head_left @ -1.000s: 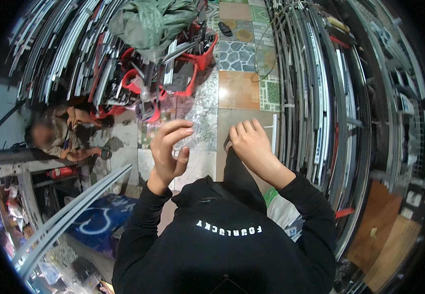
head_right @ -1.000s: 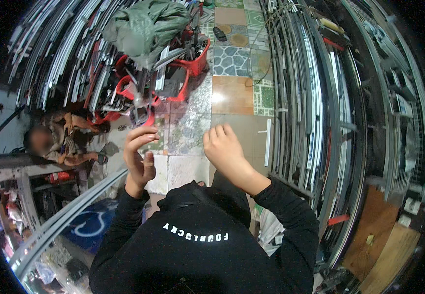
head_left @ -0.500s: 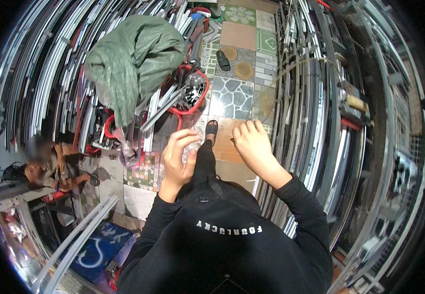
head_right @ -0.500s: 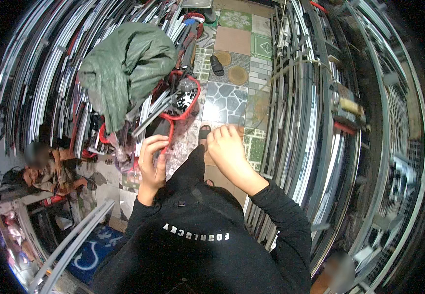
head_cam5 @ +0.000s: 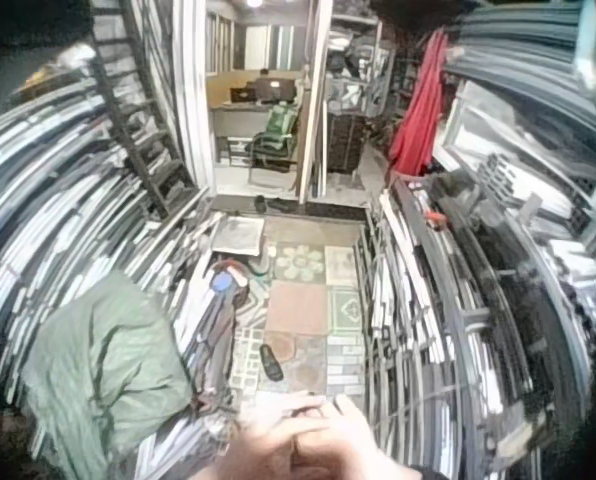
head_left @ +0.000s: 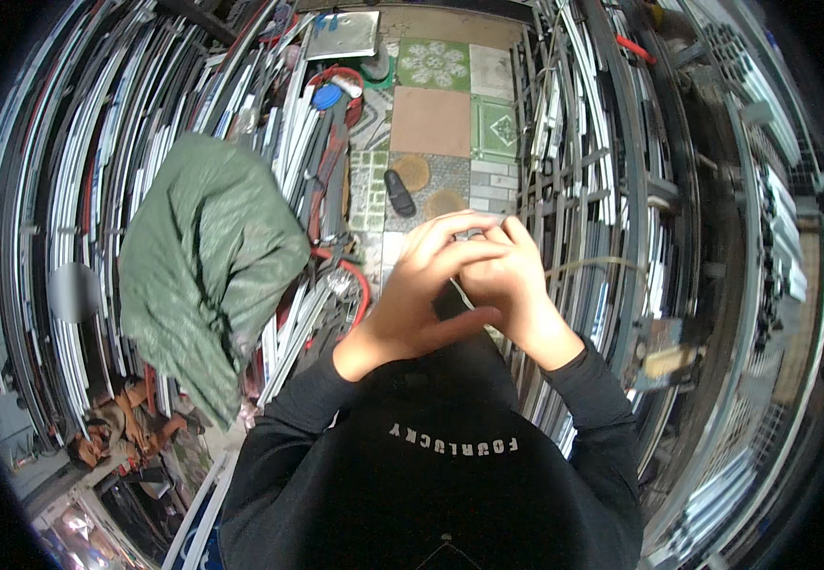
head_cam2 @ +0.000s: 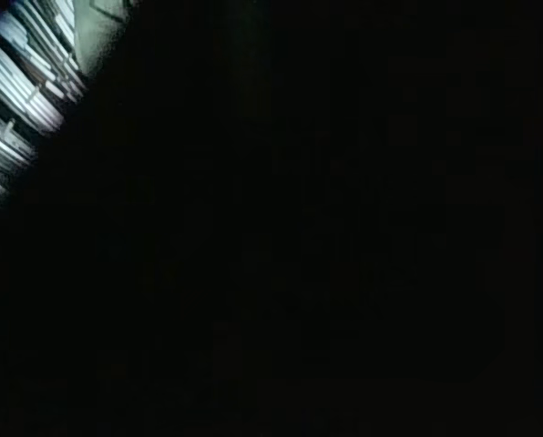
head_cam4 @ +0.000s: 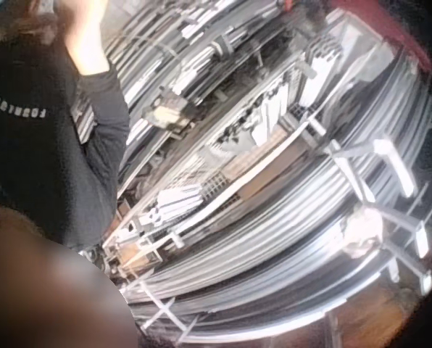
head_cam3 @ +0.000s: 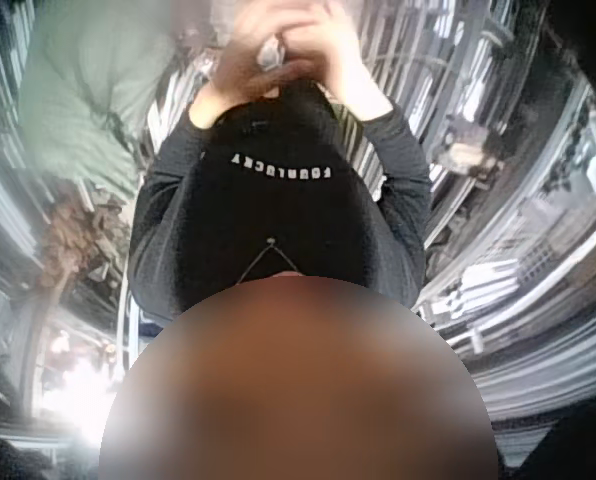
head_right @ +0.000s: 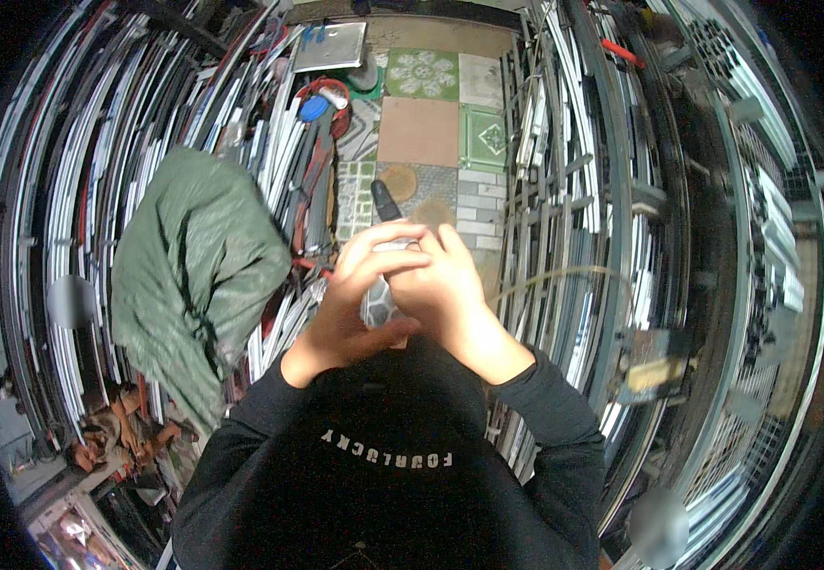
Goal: The person retrieves a black plastic component from a clear container, then uses a cordless drill to fasten it to a white aluminum profile. The person also uses a screwdriver to adjust the assembly and places the finished piece on the workbench.
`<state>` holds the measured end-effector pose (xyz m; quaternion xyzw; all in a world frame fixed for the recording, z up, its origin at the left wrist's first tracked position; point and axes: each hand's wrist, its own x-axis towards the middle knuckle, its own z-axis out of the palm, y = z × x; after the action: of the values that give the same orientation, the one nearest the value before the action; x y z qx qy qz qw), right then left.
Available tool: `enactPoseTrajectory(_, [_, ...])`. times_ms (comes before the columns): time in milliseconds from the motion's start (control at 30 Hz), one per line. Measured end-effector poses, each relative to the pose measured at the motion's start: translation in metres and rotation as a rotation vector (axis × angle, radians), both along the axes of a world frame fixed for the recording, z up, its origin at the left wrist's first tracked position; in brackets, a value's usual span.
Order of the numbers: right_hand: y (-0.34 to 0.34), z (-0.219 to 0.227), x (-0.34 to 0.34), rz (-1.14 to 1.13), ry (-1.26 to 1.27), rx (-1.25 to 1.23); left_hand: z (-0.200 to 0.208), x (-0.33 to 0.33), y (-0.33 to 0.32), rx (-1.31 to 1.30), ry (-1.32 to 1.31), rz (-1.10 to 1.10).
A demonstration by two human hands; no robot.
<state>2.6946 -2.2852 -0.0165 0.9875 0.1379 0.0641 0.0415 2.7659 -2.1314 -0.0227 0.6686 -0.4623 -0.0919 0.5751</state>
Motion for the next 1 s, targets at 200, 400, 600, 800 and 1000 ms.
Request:
enactPoseTrajectory(200, [-0.127,0.021,0.156,-0.017,0.035,-0.044,0.019,0.139,-0.151,-0.148,0.103,-0.005])
enactPoseTrajectory(400, [-0.216,-0.001,0.307,0.0,0.462,0.188,0.01,0.264,-0.249,0.027,0.45,0.222])
enactPoseTrajectory(600, [-0.311,-0.073,0.48,0.006,0.595,0.267,-0.039,0.434,-0.348,0.112,0.681,0.238])
enactPoseTrajectory(800, [-0.414,-0.089,0.667,-0.07,0.698,0.353,-0.068,0.646,-0.455,0.298,0.646,0.275])
enactPoseTrajectory(1000, [-0.541,-0.111,0.784,-0.36,0.777,0.518,-0.149,0.814,-0.575,0.711,0.28,-0.193])
